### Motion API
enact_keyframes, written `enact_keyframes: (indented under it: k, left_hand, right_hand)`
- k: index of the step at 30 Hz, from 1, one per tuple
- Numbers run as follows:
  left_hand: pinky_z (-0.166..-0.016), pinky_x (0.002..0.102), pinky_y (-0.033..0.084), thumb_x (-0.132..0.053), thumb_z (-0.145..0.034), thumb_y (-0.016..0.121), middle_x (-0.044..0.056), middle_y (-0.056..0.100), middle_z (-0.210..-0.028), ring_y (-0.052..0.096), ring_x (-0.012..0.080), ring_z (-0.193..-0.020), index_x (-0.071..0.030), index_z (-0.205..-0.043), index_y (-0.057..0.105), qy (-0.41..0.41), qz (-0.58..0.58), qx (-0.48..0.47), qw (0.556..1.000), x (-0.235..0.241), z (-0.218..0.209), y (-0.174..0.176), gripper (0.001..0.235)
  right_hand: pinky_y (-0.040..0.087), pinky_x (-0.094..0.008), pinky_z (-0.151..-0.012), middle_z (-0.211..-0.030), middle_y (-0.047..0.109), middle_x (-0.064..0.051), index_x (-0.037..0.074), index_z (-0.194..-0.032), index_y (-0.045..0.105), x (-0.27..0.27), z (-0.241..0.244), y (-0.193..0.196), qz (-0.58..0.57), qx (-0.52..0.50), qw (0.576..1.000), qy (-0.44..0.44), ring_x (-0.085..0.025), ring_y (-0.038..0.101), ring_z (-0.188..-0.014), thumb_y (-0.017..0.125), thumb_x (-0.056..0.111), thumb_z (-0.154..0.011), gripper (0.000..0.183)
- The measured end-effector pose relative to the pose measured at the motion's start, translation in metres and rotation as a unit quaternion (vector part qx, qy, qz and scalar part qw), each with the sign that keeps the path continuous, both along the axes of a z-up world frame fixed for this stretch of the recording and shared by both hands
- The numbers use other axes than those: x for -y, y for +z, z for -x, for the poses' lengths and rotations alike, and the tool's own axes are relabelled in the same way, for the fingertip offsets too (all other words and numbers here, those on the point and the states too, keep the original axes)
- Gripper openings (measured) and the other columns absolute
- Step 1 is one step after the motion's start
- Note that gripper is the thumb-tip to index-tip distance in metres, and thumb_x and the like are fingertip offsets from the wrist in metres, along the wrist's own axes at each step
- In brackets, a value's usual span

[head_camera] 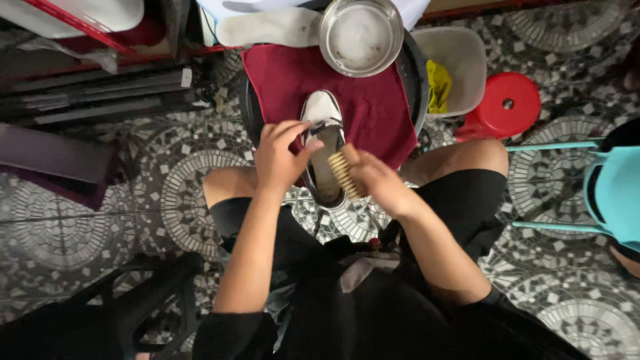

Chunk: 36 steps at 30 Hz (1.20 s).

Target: The person scrubs a white and black sneaker with a brush, repeatedly dipping the brush into a metal bowl of soapy water. The person scrubs the sole, sides, and interior of the shoe, rotating it to access different areas.

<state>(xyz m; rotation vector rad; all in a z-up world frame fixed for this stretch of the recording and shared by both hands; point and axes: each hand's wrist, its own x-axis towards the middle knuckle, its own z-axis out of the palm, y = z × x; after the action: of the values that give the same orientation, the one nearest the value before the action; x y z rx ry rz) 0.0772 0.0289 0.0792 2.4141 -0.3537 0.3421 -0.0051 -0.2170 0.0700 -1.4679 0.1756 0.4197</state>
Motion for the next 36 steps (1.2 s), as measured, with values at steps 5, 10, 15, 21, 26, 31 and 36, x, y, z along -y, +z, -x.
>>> enact_keyframes:
  k: [5,10,15,21,26,31,36]
  left_hand:
    - [-0.075,0.04,0.059,-0.055,-0.101,0.086,0.0,0.069,-0.083,0.073,0.0266,-0.083,-0.024,-0.089,0.08,0.03,0.043,-0.194,0.98,-0.006,-0.057,-0.052,0.034]
    - [-0.06,0.037,0.071,-0.04,-0.105,0.079,0.01,0.074,-0.074,0.075,0.0218,-0.066,-0.008,-0.094,0.083,0.07,0.182,-0.347,0.917,-0.003,-0.103,-0.09,0.034]
    - [-0.046,0.048,0.068,-0.057,-0.088,0.086,0.003,0.076,-0.069,0.075,0.0243,-0.06,-0.025,-0.093,0.089,0.188,0.072,-0.402,0.893,0.0,-0.122,-0.128,0.033]
    - [-0.075,0.051,0.059,-0.011,-0.1,0.078,0.002,0.059,-0.111,0.068,0.0312,-0.102,-0.025,-0.106,0.076,-0.003,-0.122,-0.011,0.992,0.032,-0.087,0.011,0.015]
    - [-0.088,0.047,0.057,-0.033,-0.101,0.074,-0.006,0.075,-0.109,0.065,0.0247,-0.112,-0.026,-0.11,0.084,-0.18,-0.248,-0.013,0.952,0.019,-0.063,0.027,0.015]
    - [-0.094,0.052,0.06,-0.031,-0.092,0.091,0.008,0.075,-0.116,0.069,0.0316,-0.116,-0.014,-0.129,0.063,-0.151,-0.307,-0.095,0.935,0.018,-0.07,-0.008,0.049]
    - [-0.083,0.048,0.062,-0.042,-0.074,0.1,0.005,0.073,-0.092,0.069,0.0304,-0.102,-0.014,-0.102,0.076,-0.174,-0.377,-0.081,0.906,0.024,-0.102,-0.056,0.047]
  right_hand:
    - [0.066,-0.044,-0.066,-0.107,0.075,-0.026,0.003,-0.148,0.069,0.038,-0.033,-0.04,-0.31,-0.096,0.936,-0.139,-0.038,0.079,-0.082,0.061,0.02,-0.091,0.06]
    - [0.054,-0.043,-0.064,-0.093,0.062,-0.026,-0.005,-0.14,0.067,0.061,-0.041,-0.06,-0.455,-0.048,0.885,-0.087,-0.039,0.067,-0.07,0.05,0.023,-0.093,0.056]
    - [0.045,-0.038,-0.066,-0.094,0.063,-0.022,-0.004,-0.135,0.068,0.064,-0.045,-0.049,-0.461,-0.047,0.882,-0.086,-0.032,0.062,-0.072,0.05,0.023,-0.096,0.05]
    - [0.052,-0.041,-0.079,-0.103,0.068,-0.021,-0.003,-0.125,0.063,0.074,-0.048,-0.042,-0.482,-0.103,0.868,-0.064,-0.032,0.06,-0.081,0.054,0.02,-0.1,0.035]
    - [0.047,-0.04,-0.066,-0.104,0.069,-0.025,-0.003,-0.139,0.066,0.07,-0.051,-0.08,-0.449,-0.077,0.885,-0.101,-0.036,0.066,-0.077,0.051,0.023,-0.097,0.052]
    - [0.048,-0.04,-0.068,-0.103,0.067,-0.024,-0.002,-0.141,0.065,0.07,-0.056,-0.092,-0.445,-0.095,0.884,-0.105,-0.036,0.065,-0.078,0.05,0.026,-0.098,0.054]
    - [0.046,-0.037,-0.066,-0.097,0.068,-0.018,-0.002,-0.135,0.066,0.072,-0.056,-0.088,-0.442,-0.115,0.88,-0.128,-0.031,0.065,-0.074,0.054,0.027,-0.096,0.05]
